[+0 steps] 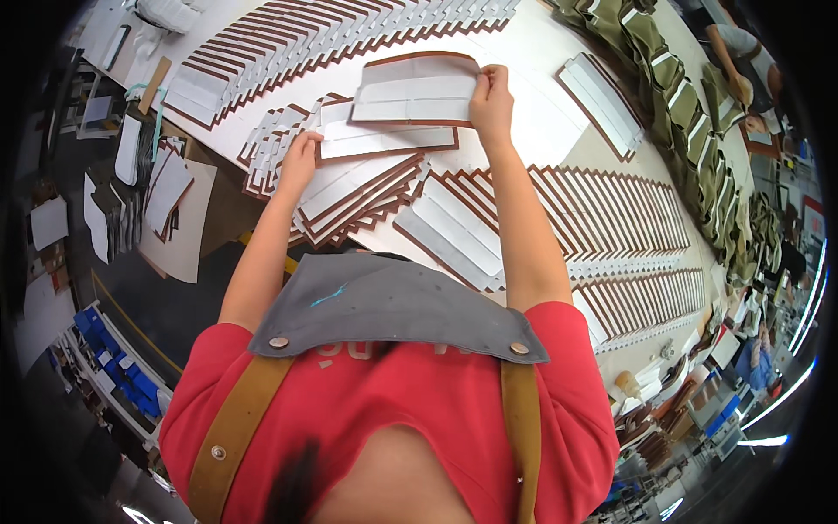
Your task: The person assembles face masks by hand on a large table. They pick up white mask bodies and brown frames, align them, and press them together. The person also briefly cleans the table surface and handles a red string. The assembled masks are stacked in neat piles on the table.
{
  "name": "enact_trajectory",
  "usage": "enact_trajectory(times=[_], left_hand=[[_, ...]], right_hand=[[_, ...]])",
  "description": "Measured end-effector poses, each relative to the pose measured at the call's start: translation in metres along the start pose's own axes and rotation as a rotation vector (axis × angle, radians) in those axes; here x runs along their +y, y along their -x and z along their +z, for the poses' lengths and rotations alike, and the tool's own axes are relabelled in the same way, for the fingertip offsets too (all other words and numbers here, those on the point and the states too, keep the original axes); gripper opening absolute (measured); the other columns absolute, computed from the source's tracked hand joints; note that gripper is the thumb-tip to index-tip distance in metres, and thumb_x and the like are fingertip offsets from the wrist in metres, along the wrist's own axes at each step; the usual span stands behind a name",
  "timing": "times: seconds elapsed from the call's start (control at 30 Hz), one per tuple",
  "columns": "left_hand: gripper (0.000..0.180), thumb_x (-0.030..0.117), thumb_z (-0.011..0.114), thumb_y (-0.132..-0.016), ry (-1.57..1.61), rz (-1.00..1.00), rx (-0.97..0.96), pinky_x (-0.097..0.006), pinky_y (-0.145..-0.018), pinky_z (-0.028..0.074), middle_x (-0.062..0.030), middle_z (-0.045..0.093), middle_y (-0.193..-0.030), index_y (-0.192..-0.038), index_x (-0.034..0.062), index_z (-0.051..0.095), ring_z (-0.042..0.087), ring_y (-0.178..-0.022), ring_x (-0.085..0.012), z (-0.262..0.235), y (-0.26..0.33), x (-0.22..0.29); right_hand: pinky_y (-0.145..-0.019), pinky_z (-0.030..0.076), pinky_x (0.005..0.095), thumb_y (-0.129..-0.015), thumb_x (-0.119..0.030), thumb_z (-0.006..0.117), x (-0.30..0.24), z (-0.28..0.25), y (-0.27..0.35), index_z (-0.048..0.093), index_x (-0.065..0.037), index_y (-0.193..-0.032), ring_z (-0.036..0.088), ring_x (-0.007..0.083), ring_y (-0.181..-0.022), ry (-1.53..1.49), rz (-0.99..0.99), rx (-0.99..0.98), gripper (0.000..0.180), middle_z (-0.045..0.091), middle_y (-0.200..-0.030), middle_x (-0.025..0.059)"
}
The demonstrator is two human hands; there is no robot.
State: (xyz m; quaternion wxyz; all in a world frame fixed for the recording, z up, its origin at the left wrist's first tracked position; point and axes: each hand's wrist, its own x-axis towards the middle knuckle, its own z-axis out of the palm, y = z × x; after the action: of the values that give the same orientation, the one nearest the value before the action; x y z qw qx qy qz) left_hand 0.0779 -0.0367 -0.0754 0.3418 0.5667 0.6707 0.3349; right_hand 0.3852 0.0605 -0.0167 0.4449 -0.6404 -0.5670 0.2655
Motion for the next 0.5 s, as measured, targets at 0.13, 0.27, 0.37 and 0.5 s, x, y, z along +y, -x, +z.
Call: enact_trajectory(times=[0.13,0.27,0.37,0.5], left_hand=[[0.051,0.045,0.032,-0.087,0.624,-0.668,-0.123,-0.03,-0.077,0.043,-0.0125,0.057,-0.092,-0.102,0.0016,0.055,0.056,-0.081,-0.0192,-0.007,-0.005,0.009],[0.048,0.041,0.041,-0.088,0.711,-0.644,-0.189,-0.026,-0.08,0.041,-0.0084,0.059,-0.096,-0.109,-0.0002,0.054,0.055,-0.086,-0.0152,-0.011,-0.007,0.015],[0.035,0.028,0.056,-0.081,0.219,-0.434,-0.114,-0.028,-0.069,0.042,-0.009,0.061,-0.086,-0.1,-0.0018,0.059,0.055,-0.076,-0.0162,-0.007,-0.001,0.018],[0.032,0.026,0.056,-0.079,0.004,-0.325,-0.027,-0.032,-0.065,0.043,-0.0139,0.06,-0.078,-0.092,-0.0035,0.058,0.056,-0.07,-0.0217,-0.003,-0.003,0.016]], right_hand=[[-0.045,0.033,0.0234,-0.087,-0.013,0.045,-0.011,-0.008,0.003,0.047,-0.007,-0.091,0.041,0.0075,-0.052,-0.526,0.268,-0.241,0.007,0.049,-0.063,0.0014],[-0.045,0.031,0.0217,-0.086,-0.014,0.048,0.018,0.021,0.034,0.048,-0.007,-0.094,0.037,0.0054,-0.054,-0.325,0.384,-0.315,0.011,0.045,-0.064,-0.002],[-0.058,0.043,0.0286,-0.081,-0.016,0.053,0.041,0.04,0.043,0.053,-0.002,-0.09,0.05,0.014,-0.06,-0.18,0.36,-0.25,0.017,0.055,-0.069,0.005],[-0.064,0.046,0.0293,-0.075,-0.016,0.057,0.048,0.037,0.034,0.06,0.0,-0.082,0.058,0.0187,-0.066,0.114,0.376,-0.35,0.017,0.062,-0.073,0.0113]])
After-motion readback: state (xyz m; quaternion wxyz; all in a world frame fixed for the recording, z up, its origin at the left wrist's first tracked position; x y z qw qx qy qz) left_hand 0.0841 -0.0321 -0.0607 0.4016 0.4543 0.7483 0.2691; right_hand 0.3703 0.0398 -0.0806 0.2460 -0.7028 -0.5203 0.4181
